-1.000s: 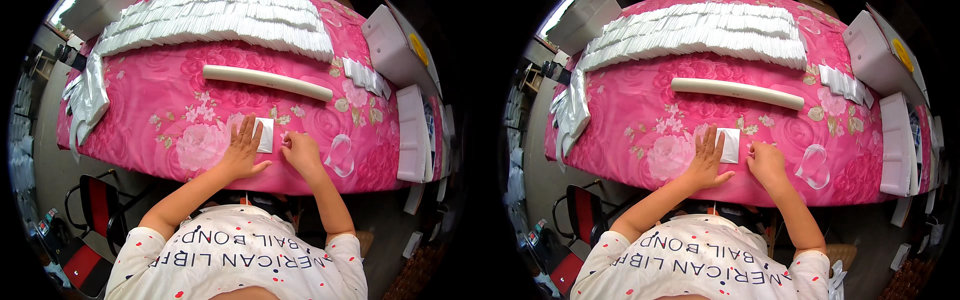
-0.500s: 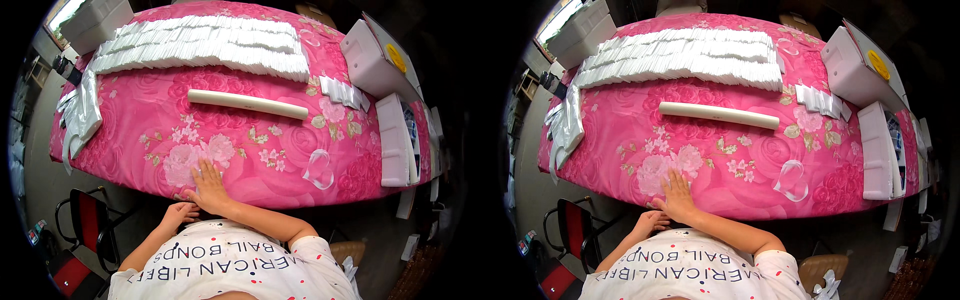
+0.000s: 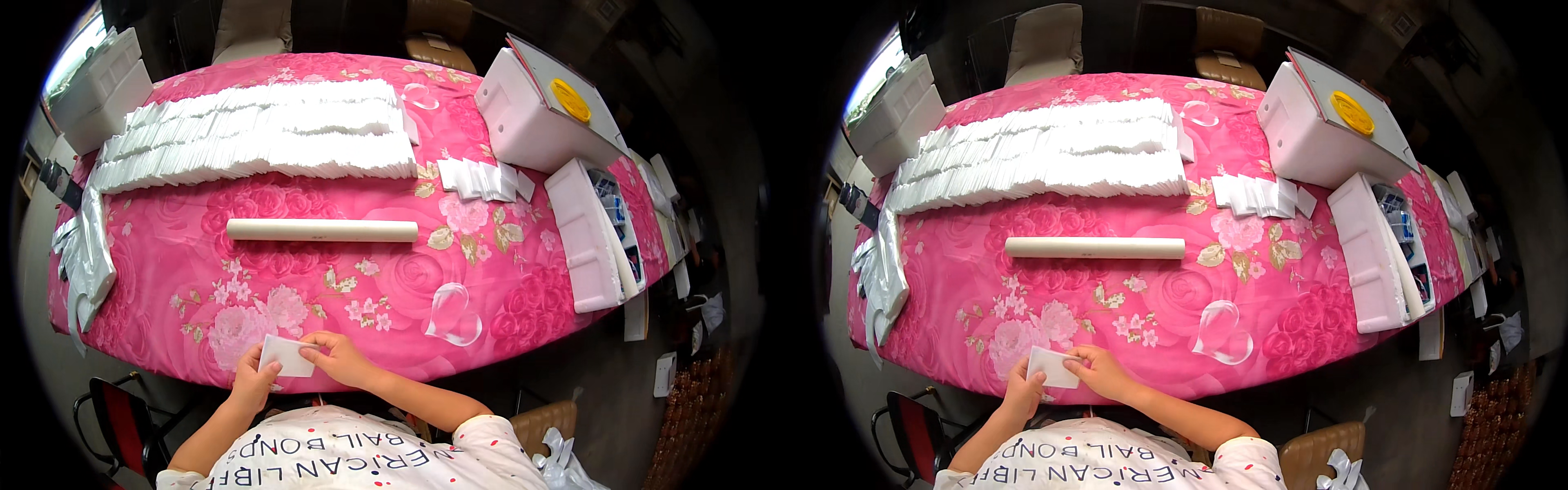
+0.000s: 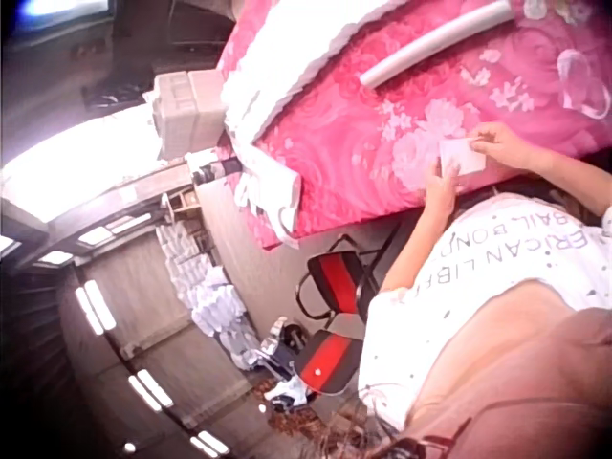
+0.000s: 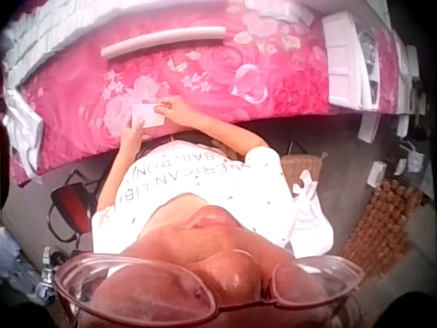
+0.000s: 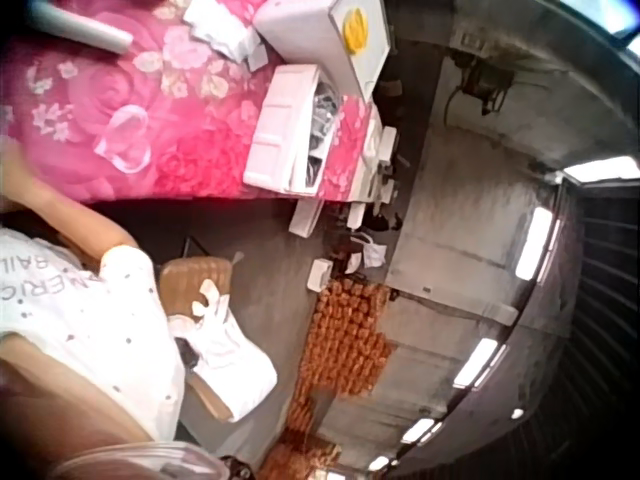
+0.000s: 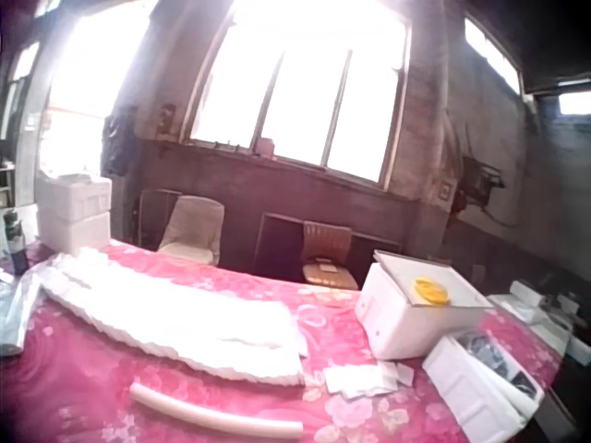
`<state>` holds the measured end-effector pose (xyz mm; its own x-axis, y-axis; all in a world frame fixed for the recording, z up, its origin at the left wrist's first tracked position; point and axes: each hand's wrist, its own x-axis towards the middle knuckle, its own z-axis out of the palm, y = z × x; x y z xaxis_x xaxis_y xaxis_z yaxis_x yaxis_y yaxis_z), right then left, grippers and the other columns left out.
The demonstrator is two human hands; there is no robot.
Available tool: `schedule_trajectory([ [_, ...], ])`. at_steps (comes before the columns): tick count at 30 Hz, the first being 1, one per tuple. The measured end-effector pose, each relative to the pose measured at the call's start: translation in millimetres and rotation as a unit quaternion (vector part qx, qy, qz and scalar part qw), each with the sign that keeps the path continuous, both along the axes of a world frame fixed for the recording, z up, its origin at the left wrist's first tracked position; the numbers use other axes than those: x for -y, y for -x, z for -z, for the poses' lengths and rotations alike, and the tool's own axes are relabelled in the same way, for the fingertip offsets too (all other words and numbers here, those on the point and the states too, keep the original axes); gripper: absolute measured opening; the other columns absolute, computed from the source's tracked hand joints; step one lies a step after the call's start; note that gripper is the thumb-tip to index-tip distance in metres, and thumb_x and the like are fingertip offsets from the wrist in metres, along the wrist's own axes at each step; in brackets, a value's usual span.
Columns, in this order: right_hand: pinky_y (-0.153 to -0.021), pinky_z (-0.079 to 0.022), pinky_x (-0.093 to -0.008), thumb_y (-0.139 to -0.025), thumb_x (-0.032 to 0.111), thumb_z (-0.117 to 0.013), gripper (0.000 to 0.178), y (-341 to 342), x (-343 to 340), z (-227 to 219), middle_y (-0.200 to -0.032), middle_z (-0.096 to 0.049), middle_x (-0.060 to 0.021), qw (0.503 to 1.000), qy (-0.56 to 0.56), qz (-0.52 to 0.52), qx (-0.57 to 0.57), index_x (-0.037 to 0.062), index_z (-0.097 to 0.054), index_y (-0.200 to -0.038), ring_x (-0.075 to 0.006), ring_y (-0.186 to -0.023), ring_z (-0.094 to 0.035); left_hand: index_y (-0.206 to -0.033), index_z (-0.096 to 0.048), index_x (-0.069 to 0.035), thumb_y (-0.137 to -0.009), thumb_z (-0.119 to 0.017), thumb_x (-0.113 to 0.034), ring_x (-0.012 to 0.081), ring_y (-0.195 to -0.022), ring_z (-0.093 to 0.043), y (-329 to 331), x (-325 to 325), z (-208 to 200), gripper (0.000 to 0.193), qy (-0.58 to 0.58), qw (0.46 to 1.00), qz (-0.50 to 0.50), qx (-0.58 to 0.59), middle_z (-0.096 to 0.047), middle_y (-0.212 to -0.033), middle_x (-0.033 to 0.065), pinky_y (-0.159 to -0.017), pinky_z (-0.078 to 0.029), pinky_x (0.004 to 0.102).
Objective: The person wraps small white rectangular items in clear plastic film on a pink floral tablecloth. They unroll the film, place an item on it, fold the film around the item, and stack the wrapped units. The person repeats this process for multiple items and also wraps a larger white sheet.
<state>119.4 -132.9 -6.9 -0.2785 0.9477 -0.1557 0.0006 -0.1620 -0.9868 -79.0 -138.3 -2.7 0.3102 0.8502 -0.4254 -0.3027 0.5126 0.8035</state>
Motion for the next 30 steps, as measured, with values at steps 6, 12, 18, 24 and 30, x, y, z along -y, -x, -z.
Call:
schedule_trajectory([
  [6,-0.081,-0.043,-0.023,-0.089,0.015,-0.055,0.025,-71,-20,11,-0.098,-0.059,-0.0009,0.984,0.036,0.044,-0.166,0.0014,-0.055,-0.11,-0.0078,-0.092,-0.053,-0.112,-0.049,-0.001,-0.082,-0.06,-0.011,0.0184,-0.097,-0.057,-85,-40,-15,0.033,0.046,0.993,-0.036,0.105,-0.058,-0.106,0.0081,-0.086,-0.046,0.0339],
  [12,-0.069,-0.045,-0.0227,-0.084,0.012,-0.059,0.021,-325,-132,2,-0.089,-0.06,-0.0044,0.861,-0.06,0.485,0.141,-0.0014,-0.059,-0.1,-0.0096,-0.077,-0.054,-0.104,-0.055,-0.003,-0.08,-0.063,-0.01,0.0168,-0.088,-0.061,-96,-79,-1,0.027,0.043,0.997,0.018,0.06,-0.061,-0.098,0.0065,-0.08,-0.05,0.0348],
  [18,-0.073,-0.048,-0.0372,-0.071,0.035,-0.068,0.046,-510,-186,16,-0.089,-0.064,-0.0196,0.621,0.112,0.564,0.533,-0.0051,-0.061,-0.093,-0.0306,-0.08,-0.062,-0.104,-0.055,-0.003,-0.079,-0.061,-0.008,0.0154,-0.082,-0.062,-106,-89,6,0.026,0.101,0.994,0.036,0.026,-0.062,-0.095,0.0066,-0.074,-0.052,0.033],
  [24,-0.068,-0.047,-0.0368,-0.065,0.019,-0.075,0.043,-505,-216,12,-0.09,-0.063,-0.0167,0.726,0.231,0.547,0.347,-0.0091,-0.062,-0.094,-0.0266,-0.076,-0.059,-0.105,-0.054,-0.002,-0.081,-0.06,-0.006,0.0145,-0.083,-0.061,-101,-90,13,0.025,0.103,0.992,0.054,-0.044,-0.062,-0.095,0.0066,-0.074,-0.051,0.0305],
  [30,-0.076,-0.047,-0.034,-0.073,0.018,-0.066,0.033,-538,-190,-8,-0.096,-0.063,-0.0103,0.837,0.119,0.528,0.079,-0.0012,-0.06,-0.1,-0.0214,-0.087,-0.059,-0.105,-0.054,-0.002,-0.081,-0.061,-0.007,0.0137,-0.082,-0.06,-98,-95,16,0.025,0.088,0.992,0.077,-0.039,-0.062,-0.095,0.0064,-0.072,-0.05,0.0292],
])
